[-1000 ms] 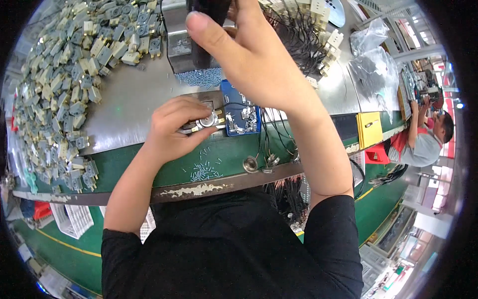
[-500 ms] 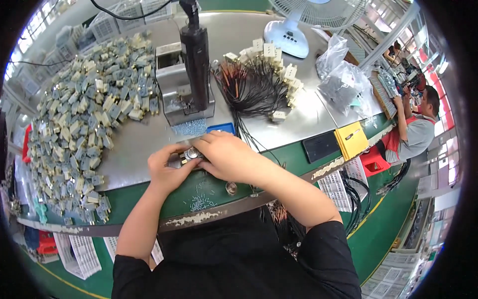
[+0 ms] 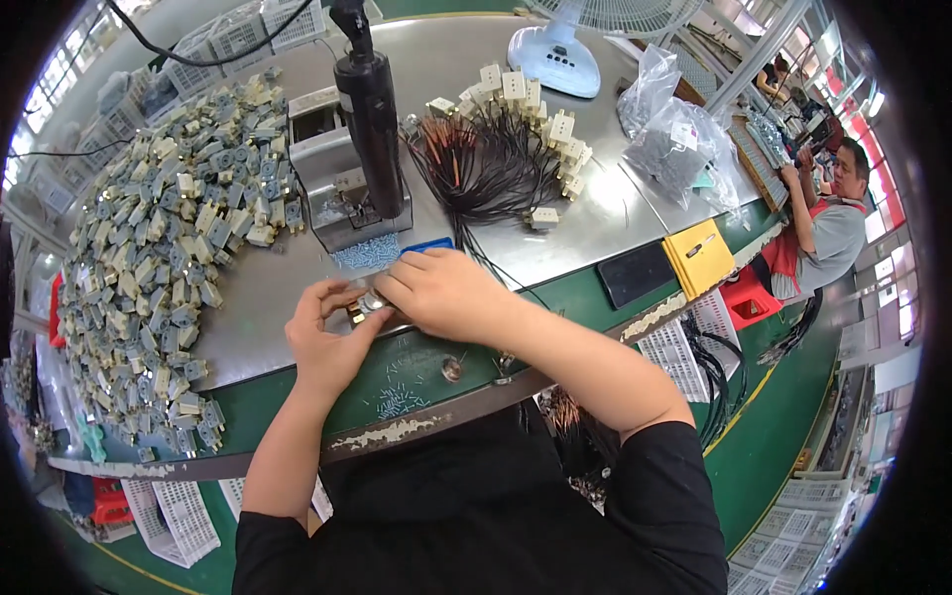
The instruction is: Assembling small mechanical or electronic components at a factory workbench using an electric screwdriver.
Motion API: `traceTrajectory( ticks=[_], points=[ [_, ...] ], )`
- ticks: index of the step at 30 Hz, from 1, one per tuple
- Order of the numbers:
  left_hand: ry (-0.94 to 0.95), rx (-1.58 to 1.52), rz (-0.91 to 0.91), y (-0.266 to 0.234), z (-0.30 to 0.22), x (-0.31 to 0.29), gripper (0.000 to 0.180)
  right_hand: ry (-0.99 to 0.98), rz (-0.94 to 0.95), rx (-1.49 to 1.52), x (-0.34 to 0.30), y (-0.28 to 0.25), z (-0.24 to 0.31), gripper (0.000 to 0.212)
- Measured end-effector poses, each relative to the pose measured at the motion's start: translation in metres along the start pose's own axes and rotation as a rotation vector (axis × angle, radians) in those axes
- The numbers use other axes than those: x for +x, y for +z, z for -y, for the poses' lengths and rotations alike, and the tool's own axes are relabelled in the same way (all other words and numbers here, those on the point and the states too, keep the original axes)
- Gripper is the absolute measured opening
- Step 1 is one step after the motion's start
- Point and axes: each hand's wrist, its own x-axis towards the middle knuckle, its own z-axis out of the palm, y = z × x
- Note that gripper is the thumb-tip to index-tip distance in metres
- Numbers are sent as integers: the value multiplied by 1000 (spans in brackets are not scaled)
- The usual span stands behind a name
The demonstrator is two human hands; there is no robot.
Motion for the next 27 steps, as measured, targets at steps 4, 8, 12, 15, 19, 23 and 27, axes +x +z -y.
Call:
traceTrajectory(
  ticks=[4, 8, 12, 15, 19, 23, 27],
  points=[
    [222, -51, 93, -7, 1, 4, 77, -55, -418, -114, -10, -19, -46, 43],
    [335, 20, 187, -10, 2, 4, 50, 422, -806, -285, -12, -49, -123, 22],
    [403, 40, 177, -10, 6, 8, 36, 668, -653, -813, -25, -38, -172, 51],
    [396, 5, 177, -8, 9, 7, 32, 763, -649, -634, -44, -36, -185, 72],
    [500, -45, 278, -6, -3, 12, 31, 715, -637, -338, -46, -46, -135, 46],
    [537, -107, 315, -3, -1, 10, 30, 570, 287, 494, -32, -69, -53, 31],
    [496, -155, 288, -2, 0, 10, 27, 453, 623, 498, -35, -56, -24, 27]
  ],
)
